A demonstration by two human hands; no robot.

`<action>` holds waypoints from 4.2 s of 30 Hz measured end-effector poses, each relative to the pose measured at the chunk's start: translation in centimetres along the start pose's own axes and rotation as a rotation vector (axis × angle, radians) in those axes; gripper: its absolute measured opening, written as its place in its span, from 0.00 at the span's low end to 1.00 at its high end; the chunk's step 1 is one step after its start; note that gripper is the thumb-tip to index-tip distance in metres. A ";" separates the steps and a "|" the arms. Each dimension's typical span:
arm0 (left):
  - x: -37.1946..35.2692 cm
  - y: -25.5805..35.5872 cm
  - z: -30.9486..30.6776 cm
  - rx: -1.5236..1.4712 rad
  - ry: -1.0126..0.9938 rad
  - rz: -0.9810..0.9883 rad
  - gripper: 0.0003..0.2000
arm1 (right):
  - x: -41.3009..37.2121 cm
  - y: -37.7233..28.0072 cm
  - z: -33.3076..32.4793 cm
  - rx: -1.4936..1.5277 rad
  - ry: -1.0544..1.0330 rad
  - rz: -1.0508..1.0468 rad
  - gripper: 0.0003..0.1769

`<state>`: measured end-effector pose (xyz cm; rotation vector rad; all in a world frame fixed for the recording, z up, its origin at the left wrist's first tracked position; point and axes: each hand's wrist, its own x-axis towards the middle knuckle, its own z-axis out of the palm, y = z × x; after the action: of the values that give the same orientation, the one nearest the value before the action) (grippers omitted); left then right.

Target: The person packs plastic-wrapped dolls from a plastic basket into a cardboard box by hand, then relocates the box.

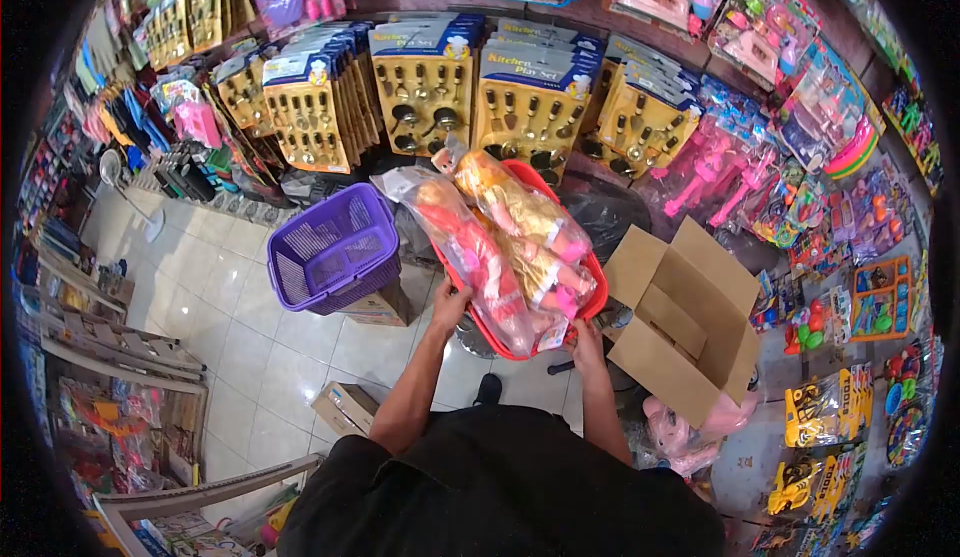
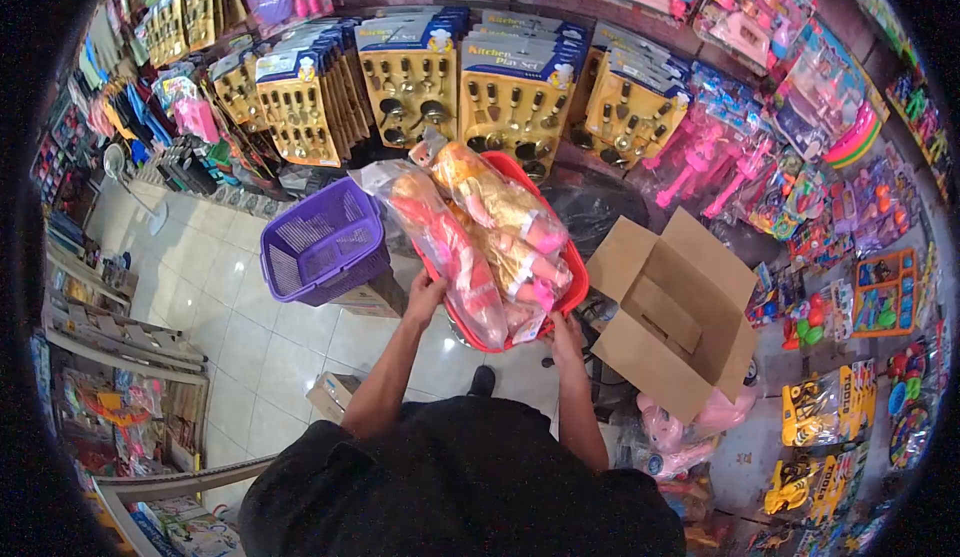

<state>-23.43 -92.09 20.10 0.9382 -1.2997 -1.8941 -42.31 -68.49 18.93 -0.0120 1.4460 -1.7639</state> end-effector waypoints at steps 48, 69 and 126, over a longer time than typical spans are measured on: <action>16.4 8.5 -0.7 0.856 -0.189 0.197 0.40 | 12.2 -6.9 16.8 -0.876 0.220 -0.662 0.30; 17.5 6.4 1.3 0.467 -0.368 0.334 0.52 | -0.6 -9.8 21.9 -0.323 0.563 -0.677 0.16; 0.8 -3.1 51.6 0.362 -1.526 -0.131 0.46 | -9.5 -17.5 -20.9 0.060 0.797 -0.699 0.35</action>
<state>-67.44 -66.91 30.02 -0.5899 -2.4430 -2.5346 -56.43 -46.23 30.68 0.2774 2.1180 -2.5523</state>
